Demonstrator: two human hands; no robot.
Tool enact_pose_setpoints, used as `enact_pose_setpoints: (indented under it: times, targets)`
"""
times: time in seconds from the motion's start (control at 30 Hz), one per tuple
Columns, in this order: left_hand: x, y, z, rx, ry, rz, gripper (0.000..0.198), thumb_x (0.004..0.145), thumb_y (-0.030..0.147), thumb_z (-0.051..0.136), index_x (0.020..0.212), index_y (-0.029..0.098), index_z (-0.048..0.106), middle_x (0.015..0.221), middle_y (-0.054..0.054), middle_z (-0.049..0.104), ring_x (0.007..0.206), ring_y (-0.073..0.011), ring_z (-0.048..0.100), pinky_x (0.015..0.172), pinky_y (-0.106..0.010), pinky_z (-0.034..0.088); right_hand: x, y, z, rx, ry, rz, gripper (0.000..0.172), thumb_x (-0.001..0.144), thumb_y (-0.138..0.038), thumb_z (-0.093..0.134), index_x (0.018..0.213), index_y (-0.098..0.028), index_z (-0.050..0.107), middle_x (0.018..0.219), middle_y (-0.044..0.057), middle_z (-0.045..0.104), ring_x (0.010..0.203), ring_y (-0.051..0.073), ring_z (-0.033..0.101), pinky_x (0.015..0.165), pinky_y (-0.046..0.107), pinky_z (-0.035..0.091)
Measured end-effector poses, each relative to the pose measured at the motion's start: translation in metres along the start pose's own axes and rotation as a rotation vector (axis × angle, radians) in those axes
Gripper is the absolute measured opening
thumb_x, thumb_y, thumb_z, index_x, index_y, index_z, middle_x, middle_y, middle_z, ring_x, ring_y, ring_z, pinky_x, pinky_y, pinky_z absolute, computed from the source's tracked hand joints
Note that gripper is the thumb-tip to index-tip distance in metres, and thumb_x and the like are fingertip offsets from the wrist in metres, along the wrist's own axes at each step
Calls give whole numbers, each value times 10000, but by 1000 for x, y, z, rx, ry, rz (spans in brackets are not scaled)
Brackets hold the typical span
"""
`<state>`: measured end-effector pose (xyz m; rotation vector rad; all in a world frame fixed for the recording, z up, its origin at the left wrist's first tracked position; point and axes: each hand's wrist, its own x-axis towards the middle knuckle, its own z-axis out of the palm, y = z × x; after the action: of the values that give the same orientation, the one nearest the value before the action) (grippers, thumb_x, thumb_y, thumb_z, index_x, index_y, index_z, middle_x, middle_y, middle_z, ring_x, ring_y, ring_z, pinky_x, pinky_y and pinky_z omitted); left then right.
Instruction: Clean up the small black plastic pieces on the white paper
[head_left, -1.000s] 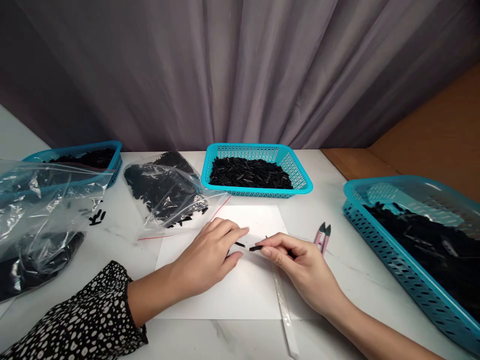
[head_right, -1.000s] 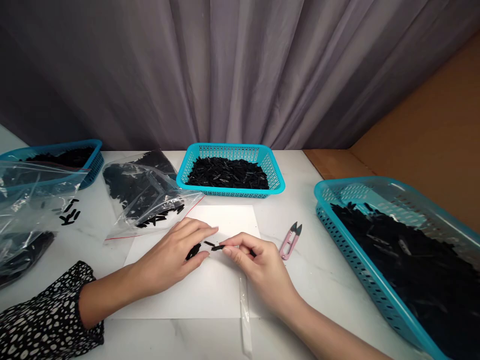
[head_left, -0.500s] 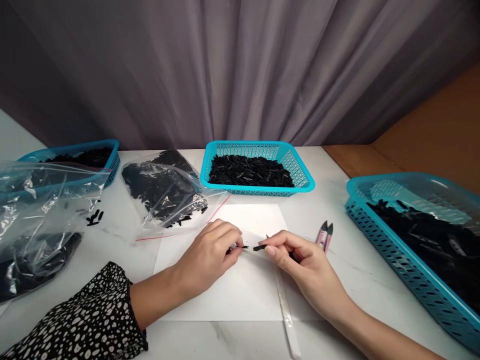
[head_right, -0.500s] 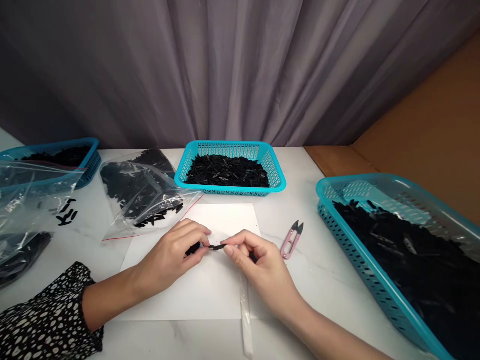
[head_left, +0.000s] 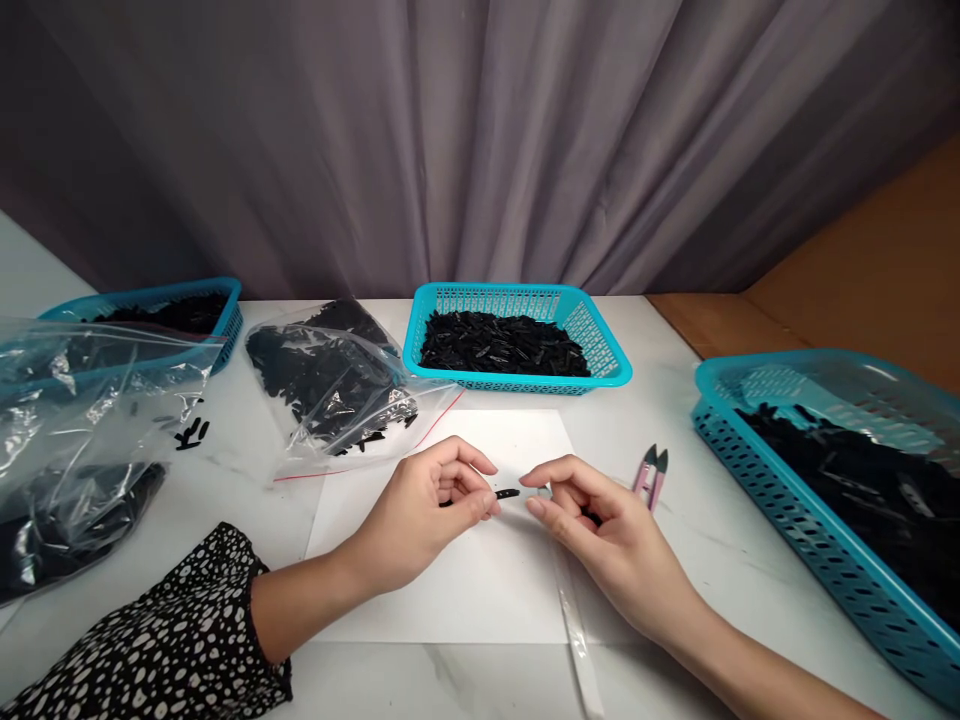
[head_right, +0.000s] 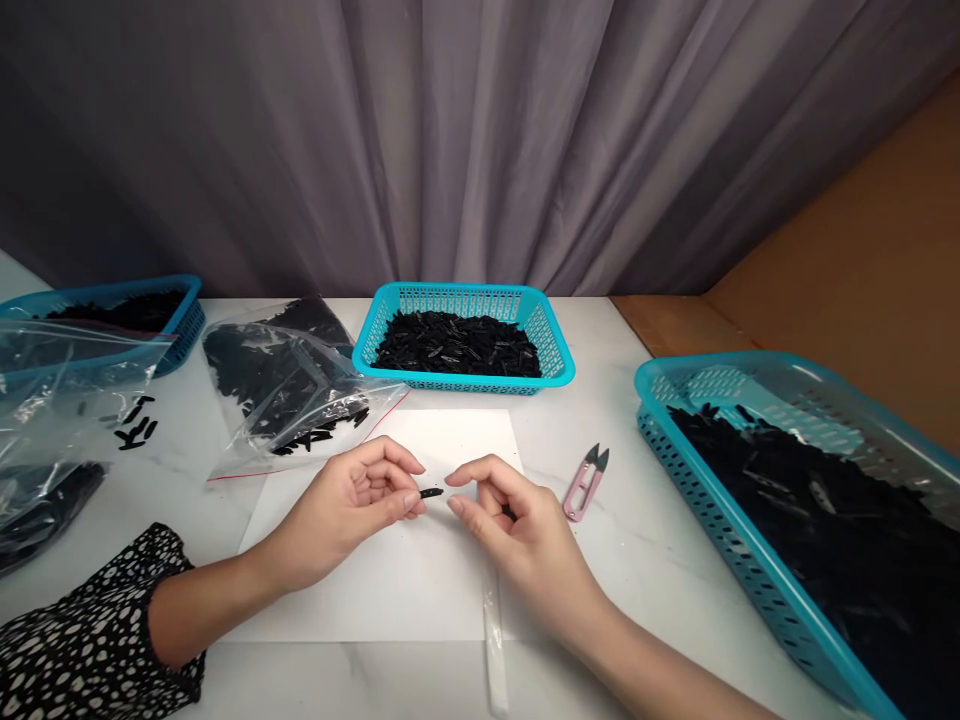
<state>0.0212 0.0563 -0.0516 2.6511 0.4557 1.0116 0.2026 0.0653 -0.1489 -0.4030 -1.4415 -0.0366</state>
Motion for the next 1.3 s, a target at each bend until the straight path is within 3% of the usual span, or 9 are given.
enact_pose_setpoints:
  times: [0.1,0.27,0.37,0.5,0.67,0.83,0.97,1.17,1.3]
  targets:
    - [-1,1,2,-12,-10,-11,263,856,257,639,1002,87,501,831,-56,640,800,-111,612,746,-227,467,-2,1,3,-85,2,-42,376,933,-458,546,1080,-134,665,599,-13,233,545,97,275,527,240,242]
    - [-2,4,-2,58,-47,5,260,887,300,619,1024,111,505,851,-41,632,818,-114,600,753,-241,459,-3,2,5,-75,38,-38,395,910,-471,562,953,-113,724,562,9,330,518,92,277,501,247,231]
    - [-4,9,-10,445,-64,92,173,906,277,591,1021,151,564,922,-16,595,849,-117,542,754,-263,424,-3,2,4,-43,67,-1,422,884,-491,581,945,-101,729,562,9,299,524,93,263,500,243,215]
    - [-4,10,-19,1043,-127,118,195,846,213,689,992,140,583,1030,-55,513,1005,-216,439,813,-345,348,-1,1,3,21,60,61,463,858,-539,596,951,-107,733,568,4,246,535,100,263,526,250,230]
    - [0,-2,-17,1130,-132,160,51,896,160,610,894,119,580,971,-66,493,946,-216,414,785,-355,324,1,-2,2,89,36,103,485,838,-574,611,901,-107,724,559,5,245,533,96,247,515,243,215]
    - [3,-6,-17,1063,-105,257,44,895,123,583,854,111,578,949,-68,493,932,-212,406,787,-349,329,-1,-3,2,94,34,106,484,838,-588,612,878,-117,718,558,10,261,537,95,255,517,239,202]
    - [2,0,-16,808,11,444,62,916,143,556,861,116,561,951,-49,525,937,-157,447,830,-298,358,-2,-2,0,93,42,128,482,821,-599,622,867,-130,726,578,40,354,576,117,324,540,244,258]
    - [3,7,-10,186,37,62,223,890,318,623,879,98,590,729,-14,585,616,-70,534,580,-193,439,1,-1,-1,72,50,133,510,813,-628,613,867,-135,735,761,122,577,675,166,463,554,261,309]
    - [6,4,-8,-98,-30,-37,159,866,172,629,989,73,605,897,-60,652,772,-86,646,740,-179,513,0,-1,0,212,48,179,533,814,-638,626,852,-108,659,632,52,448,569,96,340,516,228,253]
